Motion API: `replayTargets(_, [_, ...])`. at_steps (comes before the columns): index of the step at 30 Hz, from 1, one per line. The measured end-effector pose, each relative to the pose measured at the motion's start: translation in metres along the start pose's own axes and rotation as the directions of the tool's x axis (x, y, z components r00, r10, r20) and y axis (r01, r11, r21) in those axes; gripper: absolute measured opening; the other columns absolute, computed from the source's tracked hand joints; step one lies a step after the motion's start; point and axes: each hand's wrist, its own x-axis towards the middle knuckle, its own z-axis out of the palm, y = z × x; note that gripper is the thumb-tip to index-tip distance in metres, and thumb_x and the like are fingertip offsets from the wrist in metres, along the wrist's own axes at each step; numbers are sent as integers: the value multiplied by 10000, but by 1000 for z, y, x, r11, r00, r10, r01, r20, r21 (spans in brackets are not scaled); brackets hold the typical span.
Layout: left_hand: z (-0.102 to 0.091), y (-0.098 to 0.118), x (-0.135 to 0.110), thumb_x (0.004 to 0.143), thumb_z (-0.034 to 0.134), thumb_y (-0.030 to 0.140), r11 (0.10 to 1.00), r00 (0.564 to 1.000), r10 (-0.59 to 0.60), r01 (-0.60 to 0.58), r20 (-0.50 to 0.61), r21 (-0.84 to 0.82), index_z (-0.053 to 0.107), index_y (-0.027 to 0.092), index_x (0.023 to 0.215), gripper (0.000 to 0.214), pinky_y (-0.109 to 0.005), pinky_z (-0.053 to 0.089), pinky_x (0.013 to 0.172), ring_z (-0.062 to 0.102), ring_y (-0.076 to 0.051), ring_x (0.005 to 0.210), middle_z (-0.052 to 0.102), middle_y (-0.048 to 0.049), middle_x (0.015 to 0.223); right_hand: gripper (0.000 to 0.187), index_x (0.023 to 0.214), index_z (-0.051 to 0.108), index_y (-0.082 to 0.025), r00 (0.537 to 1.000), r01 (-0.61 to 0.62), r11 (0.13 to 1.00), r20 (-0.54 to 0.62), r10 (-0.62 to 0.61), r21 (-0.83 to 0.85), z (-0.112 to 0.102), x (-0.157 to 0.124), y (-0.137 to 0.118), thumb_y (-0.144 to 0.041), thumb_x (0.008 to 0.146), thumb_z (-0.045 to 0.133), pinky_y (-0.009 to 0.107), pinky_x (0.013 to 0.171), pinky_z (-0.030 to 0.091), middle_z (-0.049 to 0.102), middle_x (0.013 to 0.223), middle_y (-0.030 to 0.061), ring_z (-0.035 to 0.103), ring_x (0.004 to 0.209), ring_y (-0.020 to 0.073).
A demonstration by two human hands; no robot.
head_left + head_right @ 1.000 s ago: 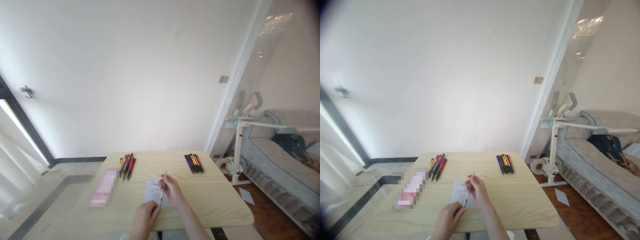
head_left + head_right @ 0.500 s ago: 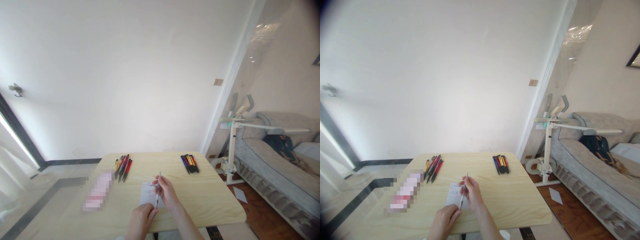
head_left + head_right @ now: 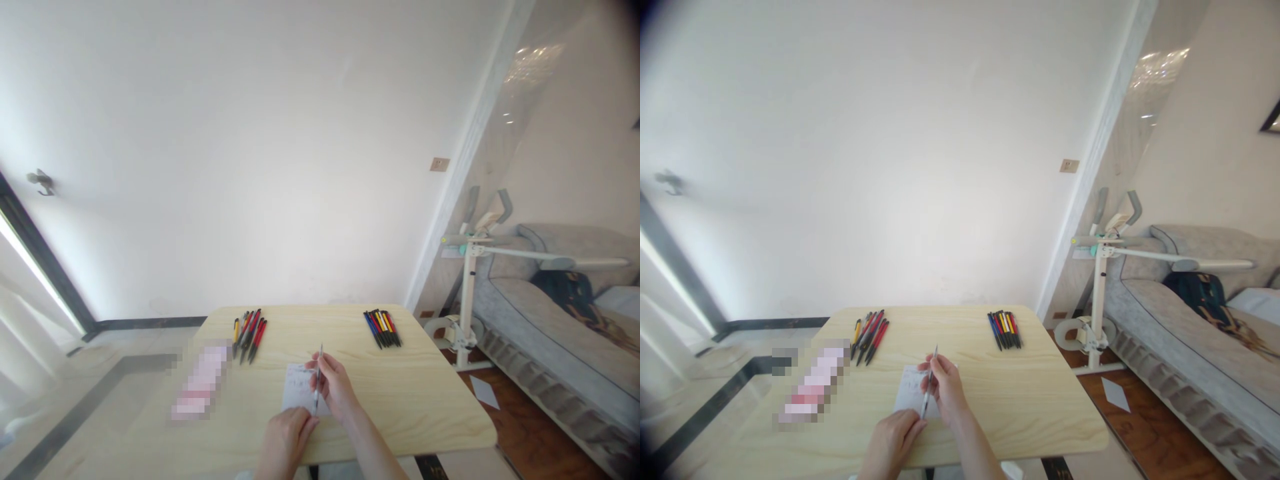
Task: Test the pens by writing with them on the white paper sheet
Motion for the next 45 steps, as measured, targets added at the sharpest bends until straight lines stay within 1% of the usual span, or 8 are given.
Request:
replayTargets(6, [-2, 1, 1, 871, 410, 321, 1000, 1000, -9, 9, 7, -7, 552, 203, 644, 292, -214, 366, 533, 597, -142, 592, 650, -7, 641, 298, 811, 590, -157, 1000, 0, 1000, -10, 0, -2, -2, -1, 1, -405, 679, 687, 177, 395, 371, 672, 710, 40, 524, 427, 73])
replayTargets(13, [-4, 2, 0, 872, 408, 345, 997, 999, -42, 43, 16, -70, 557, 204, 662, 293, -209, 376, 558, 591, -138, 616, 644, 0, 651, 286, 805, 577, -158, 1000, -5, 1000, -29, 5, -6, -2, -2, 0, -396, 687, 683, 173, 397, 377, 666, 700, 32, 529, 425, 71])
replayTargets(18, [-3, 2, 0, 869, 411, 359, 994, 997, -70, 72, 28, -84, 560, 199, 663, 300, -208, 378, 567, 587, -137, 623, 641, -1, 654, 285, 813, 574, -154, 1000, -5, 1000, -13, 5, -14, -2, -1, 0, -391, 694, 679, 181, 404, 387, 665, 706, 38, 537, 436, 78])
replayTargets(27, [0, 0, -1, 864, 422, 352, 992, 995, -94, 95, 15, -85, 570, 196, 659, 296, -205, 362, 559, 583, -131, 613, 642, 1, 644, 269, 829, 568, -149, 1000, 1, 1000, -5, -1, -16, -1, -1, -2, -377, 719, 660, 187, 418, 389, 655, 682, 28, 541, 436, 82])
replayTargets(33, [-1, 3, -2, 861, 422, 329, 991, 995, -100, 98, -19, -88, 573, 199, 656, 285, -204, 348, 543, 574, -128, 590, 645, -2, 635, 243, 844, 566, -155, 1000, 18, 1000, -9, -18, -13, 0, -4, -6, -362, 740, 643, 193, 428, 382, 641, 671, 18, 544, 450, 89])
replayTargets(37, [-5, 7, -3, 873, 392, 328, 989, 992, -120, 115, -45, -97, 557, 199, 653, 304, -206, 335, 530, 561, -123, 570, 633, -3, 621, 278, 905, 557, -163, 1000, -7, 1000, 23, 7, -2, 1, -4, -3, -370, 739, 642, 215, 466, 404, 653, 705, 29, 562, 478, 103])
replayTargets(42, [-11, 10, -4, 877, 376, 311, 984, 992, -125, 120, -32, -132, 526, 200, 647, 296, -211, 337, 541, 554, -127, 568, 607, 6, 597, 357, 1033, 527, -170, 998, -30, 1000, 64, 30, -2, 10, -9, -2, -349, 745, 636, 257, 531, 429, 668, 748, 53, 592, 539, 135])
replayTargets(45, [-12, 10, -4, 897, 324, 296, 976, 990, -140, 133, -28, -174, 519, 198, 638, 339, -211, 345, 551, 561, -130, 579, 612, -3, 608, 301, 1007, 531, -175, 995, -27, 1000, 91, 26, 9, 16, -12, -5, -325, 760, 618, 280, 578, 438, 673, 767, 64, 608, 599, 155])
